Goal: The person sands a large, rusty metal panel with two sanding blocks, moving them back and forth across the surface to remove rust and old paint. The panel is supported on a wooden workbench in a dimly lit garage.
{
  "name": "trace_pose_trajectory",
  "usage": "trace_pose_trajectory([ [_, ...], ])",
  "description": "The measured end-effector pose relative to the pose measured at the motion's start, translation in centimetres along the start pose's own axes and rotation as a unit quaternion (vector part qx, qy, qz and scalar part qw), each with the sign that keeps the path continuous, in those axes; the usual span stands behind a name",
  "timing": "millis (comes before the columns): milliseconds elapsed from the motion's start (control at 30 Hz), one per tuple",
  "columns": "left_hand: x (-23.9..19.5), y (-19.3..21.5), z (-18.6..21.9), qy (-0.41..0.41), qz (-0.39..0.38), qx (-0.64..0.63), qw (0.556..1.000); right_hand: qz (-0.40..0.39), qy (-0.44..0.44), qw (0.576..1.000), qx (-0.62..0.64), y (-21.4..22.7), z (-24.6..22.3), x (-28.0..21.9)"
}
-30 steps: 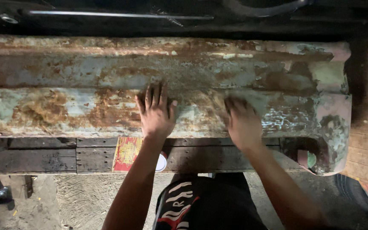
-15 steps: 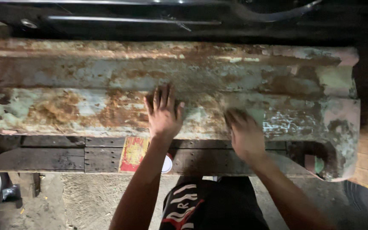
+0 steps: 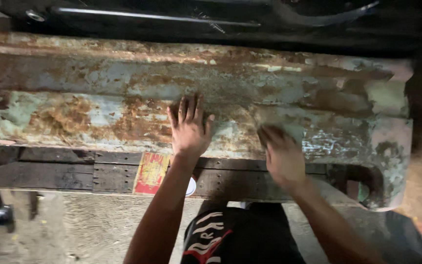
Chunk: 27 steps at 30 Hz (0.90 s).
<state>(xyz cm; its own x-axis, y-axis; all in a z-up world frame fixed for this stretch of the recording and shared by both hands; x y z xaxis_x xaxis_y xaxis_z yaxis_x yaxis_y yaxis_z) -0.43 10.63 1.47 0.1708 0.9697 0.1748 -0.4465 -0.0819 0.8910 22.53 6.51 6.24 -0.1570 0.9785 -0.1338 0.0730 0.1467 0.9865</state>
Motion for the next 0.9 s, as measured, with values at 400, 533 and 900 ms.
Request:
trace_pose_trajectory([
  [400, -0.2, 0.1, 0.0, 0.008, -0.003, -0.001, 1.000, 0.059, 0.024, 0.997, 0.044, -0.4, -0.6, 1.5],
  [533, 0.0, 0.0, -0.3, -0.002, 0.001, 0.007, 1.000, 0.068, 0.039, 0.995, 0.054, 0.8, 0.0, -1.1],
  [900, -0.1, 0.1, 0.0, 0.004, 0.000, 0.015, 1.000, 0.050, 0.049, 0.996, 0.050, 0.5, -2.1, -1.8],
])
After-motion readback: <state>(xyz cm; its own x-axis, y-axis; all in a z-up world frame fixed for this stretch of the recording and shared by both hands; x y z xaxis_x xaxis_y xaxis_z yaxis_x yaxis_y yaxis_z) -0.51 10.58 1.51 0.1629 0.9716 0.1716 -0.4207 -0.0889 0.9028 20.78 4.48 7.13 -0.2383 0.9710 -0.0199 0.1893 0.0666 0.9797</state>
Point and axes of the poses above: each hand's wrist, its own x-axis towards the middle knuckle, its own y-axis out of the back of the hand, z = x × y, the point moved 10 cm from there along x, towards the middle knuckle, and after that the axes turned 13 degrees about -y, right-handed, at the moved point
